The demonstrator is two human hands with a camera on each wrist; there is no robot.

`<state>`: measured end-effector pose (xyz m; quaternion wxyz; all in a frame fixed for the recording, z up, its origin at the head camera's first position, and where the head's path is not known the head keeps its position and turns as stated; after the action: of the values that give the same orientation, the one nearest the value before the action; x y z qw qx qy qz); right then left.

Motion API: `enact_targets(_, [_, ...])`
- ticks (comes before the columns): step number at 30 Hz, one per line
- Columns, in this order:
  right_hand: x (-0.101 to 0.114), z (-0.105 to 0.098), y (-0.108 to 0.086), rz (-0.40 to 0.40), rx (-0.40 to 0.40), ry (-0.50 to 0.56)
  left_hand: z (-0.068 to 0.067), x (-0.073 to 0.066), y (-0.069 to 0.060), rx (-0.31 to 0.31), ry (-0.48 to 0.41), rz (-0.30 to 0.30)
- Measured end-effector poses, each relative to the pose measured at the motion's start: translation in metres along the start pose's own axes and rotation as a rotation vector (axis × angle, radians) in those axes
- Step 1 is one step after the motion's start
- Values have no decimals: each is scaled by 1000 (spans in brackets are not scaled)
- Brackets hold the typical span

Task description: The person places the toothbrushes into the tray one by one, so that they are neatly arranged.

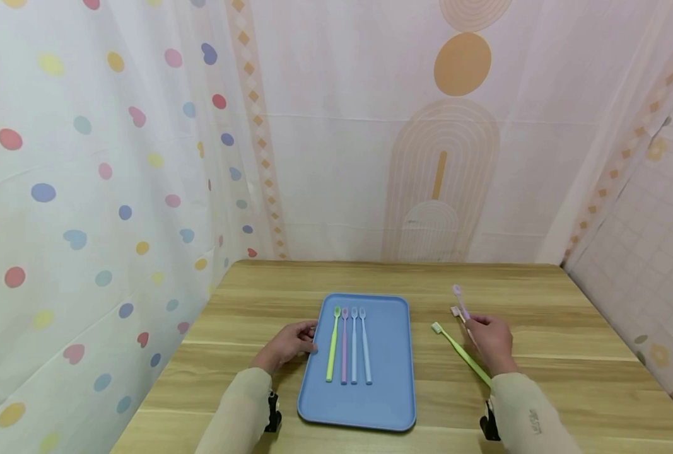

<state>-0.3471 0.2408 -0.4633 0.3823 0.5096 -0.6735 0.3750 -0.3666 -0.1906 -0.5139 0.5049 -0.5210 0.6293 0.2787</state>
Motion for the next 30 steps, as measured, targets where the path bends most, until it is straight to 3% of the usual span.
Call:
enact_targets(18, [21,44,-4,-82,-1,80,0,3,2,-5,1,-22])
enact_targets(30, [30,72,-11,-93,-8,69,0,1,0,4,9,-8])
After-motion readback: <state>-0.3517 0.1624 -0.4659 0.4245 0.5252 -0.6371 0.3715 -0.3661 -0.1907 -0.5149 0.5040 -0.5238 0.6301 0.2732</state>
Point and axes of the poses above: each hand's wrist, its own y-axis towards the middle knuckle, its own z-axis out of the palm, x = y × z, the point moved 8 cm from there along y, towards the middle knuckle, and after that the axes turned 8 degrees about x, right-handed, at the moved point
